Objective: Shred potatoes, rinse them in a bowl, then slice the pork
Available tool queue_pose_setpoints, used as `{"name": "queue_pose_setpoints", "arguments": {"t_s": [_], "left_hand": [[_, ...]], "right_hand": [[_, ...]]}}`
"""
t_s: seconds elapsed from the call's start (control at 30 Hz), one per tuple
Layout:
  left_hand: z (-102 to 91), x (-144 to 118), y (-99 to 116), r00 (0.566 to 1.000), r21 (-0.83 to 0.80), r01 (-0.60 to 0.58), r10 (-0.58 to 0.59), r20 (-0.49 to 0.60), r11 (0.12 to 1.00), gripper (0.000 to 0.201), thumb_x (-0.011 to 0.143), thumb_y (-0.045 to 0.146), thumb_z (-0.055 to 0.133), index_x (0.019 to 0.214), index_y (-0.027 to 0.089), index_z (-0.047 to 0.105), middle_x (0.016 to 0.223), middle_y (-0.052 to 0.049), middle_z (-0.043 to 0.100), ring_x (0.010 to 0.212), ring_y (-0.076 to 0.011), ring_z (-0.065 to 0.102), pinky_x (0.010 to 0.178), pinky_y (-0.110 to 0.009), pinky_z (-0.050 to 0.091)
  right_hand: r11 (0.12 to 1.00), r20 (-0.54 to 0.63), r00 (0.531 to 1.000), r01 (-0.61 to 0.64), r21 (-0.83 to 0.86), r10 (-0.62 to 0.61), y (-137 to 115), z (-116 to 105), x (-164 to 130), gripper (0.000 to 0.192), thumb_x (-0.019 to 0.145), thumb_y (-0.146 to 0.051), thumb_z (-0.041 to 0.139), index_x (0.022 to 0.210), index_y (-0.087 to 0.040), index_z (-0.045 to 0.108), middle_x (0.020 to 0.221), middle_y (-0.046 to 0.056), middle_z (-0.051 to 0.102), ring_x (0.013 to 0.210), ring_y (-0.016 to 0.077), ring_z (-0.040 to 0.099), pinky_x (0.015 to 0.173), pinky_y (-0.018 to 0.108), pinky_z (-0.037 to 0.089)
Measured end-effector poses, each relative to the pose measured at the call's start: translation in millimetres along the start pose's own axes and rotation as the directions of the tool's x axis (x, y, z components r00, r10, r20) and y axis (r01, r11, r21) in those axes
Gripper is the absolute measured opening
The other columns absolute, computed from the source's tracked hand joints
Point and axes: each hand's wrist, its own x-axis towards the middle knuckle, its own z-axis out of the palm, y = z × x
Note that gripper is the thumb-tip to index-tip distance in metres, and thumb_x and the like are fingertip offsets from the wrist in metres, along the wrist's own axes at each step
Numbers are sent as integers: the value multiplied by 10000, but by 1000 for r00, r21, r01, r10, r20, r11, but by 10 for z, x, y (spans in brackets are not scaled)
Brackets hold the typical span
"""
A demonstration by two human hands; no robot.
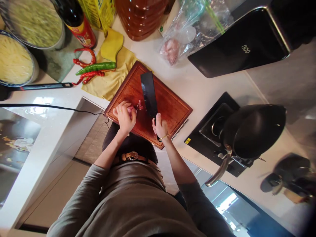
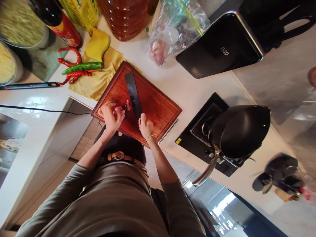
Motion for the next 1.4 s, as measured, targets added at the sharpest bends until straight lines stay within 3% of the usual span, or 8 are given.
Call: {"name": "queue_pose_setpoints", "arguments": {"t_s": [0.13, 0.27, 0.43, 0.7, 0.83, 1.13, 1.27, 1.4], "left_hand": [[-286, 120, 130, 997, 28, -9, 11, -73, 1000, 299, 847, 389, 470, 1086, 211, 497, 1247, -113, 497, 1210, -274, 397, 1021, -481, 196], [-444, 327, 208, 974, 104, -176, 158, 164, 979, 258, 810, 446, 541, 938, 223, 565, 1112, -96, 566, 1186, -321, 396, 1006, -526, 197], [-297, 582, 197, 843, 108, -367, 281, 459, 924, 241, 809, 454, 550, 822, 219, 600, 954, -88, 610, 1090, -321, 461, 979, -551, 230], [-26, 739, 129, 769, 33, -448, 366, 525, 894, 188, 799, 405, 569, 899, 257, 631, 957, -64, 625, 1076, -297, 471, 987, -549, 224], [23, 787, 116, 788, 64, -434, 344, 511, 899, 138, 790, 314, 565, 889, 248, 635, 993, -72, 623, 1090, -307, 466, 993, -553, 214], [-209, 999, -111, 964, 169, -93, 46, 263, 981, 201, 835, 253, 443, 941, 227, 611, 958, -85, 637, 1028, -278, 499, 929, -488, 283], [-221, 952, -181, 963, 146, -30, -11, 270, 989, 198, 821, 280, 461, 892, 239, 640, 903, -69, 644, 976, -264, 519, 899, -473, 304], [-75, 784, -97, 932, 159, -101, 38, 360, 982, 171, 799, 307, 496, 790, 240, 653, 901, -72, 647, 985, -293, 518, 892, -510, 299]], "right_hand": [[913, -53, 996, 48, -406, -76, -22, -130, -72, 603, 890, -623, 229, 858, -183, 640, 734, 84, 673, 644, 162, 588, 552, 248, 297], [832, 3, 986, 143, -536, -167, 13, -138, -128, 561, 835, -667, 360, 915, -197, 655, 820, 88, 692, 733, 172, 594, 571, 251, 260], [832, 21, 978, 189, -522, -209, 66, -90, -173, 581, 826, -676, 365, 887, -184, 667, 805, 97, 691, 745, 179, 596, 578, 262, 256], [825, 14, 980, 175, -538, -199, 145, -66, -211, 568, 814, -680, 387, 892, -192, 667, 812, 92, 689, 733, 176, 593, 574, 260, 259], [816, 51, 978, 198, -544, -204, 99, -32, -206, 562, 822, -676, 375, 889, -200, 666, 811, 87, 693, 725, 178, 599, 568, 259, 258], [864, 11, 987, 143, -483, -157, 321, -111, -454, 524, 818, -651, 410, 805, -199, 675, 682, 65, 677, 631, 165, 595, 548, 249, 274], [937, -78, 995, 38, -348, -69, 578, -113, -627, 578, 876, -598, 284, 720, -178, 649, 589, 74, 638, 551, 164, 570, 534, 251, 313], [996, -109, 994, -17, -87, 8, 608, -59, -680, 609, 909, -550, 166, 705, -183, 607, 609, 67, 639, 571, 156, 586, 580, 248, 394]]}}
